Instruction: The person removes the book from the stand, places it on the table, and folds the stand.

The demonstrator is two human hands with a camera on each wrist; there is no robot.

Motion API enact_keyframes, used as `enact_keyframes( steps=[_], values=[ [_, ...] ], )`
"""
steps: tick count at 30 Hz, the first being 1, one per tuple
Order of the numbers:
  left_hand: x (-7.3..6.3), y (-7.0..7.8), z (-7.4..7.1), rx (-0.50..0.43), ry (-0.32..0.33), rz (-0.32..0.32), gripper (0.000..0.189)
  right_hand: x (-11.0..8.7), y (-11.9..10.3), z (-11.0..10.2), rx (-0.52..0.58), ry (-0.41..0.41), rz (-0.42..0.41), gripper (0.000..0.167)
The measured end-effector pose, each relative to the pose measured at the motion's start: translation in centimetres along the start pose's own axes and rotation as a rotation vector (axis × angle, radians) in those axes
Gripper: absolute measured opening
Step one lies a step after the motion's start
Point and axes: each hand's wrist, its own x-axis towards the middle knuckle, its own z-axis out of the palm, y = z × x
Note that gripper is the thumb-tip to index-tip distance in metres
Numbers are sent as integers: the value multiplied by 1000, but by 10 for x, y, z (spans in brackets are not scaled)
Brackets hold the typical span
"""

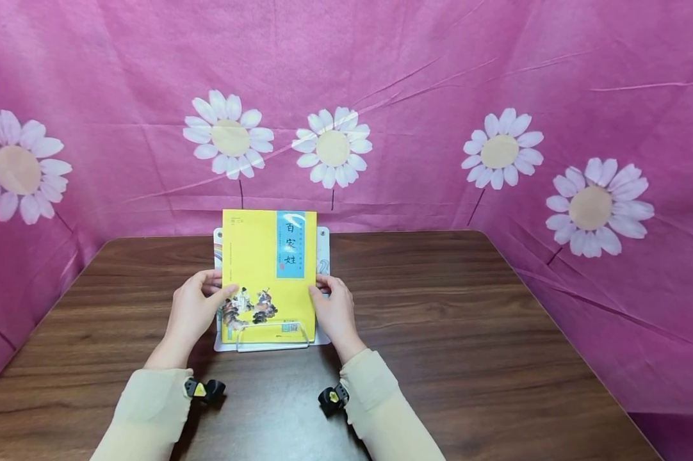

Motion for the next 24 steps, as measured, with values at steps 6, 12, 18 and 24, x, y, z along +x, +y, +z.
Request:
enact_keyframes(
  steps=[6, 12, 18, 24],
  values=[
    [3, -1, 2, -30, 46, 15, 41, 4, 1, 4, 15, 51, -4, 24],
    [5, 0, 4, -72, 100, 26, 40, 5, -2, 4, 0, 44, -42, 26],
    [5, 2, 6, -131, 166, 10, 39, 4, -5, 4, 4, 34, -126, 29],
    [6, 0, 5, -167, 205, -16, 37, 3, -5, 6, 54, 12, -127, 31]
  ],
)
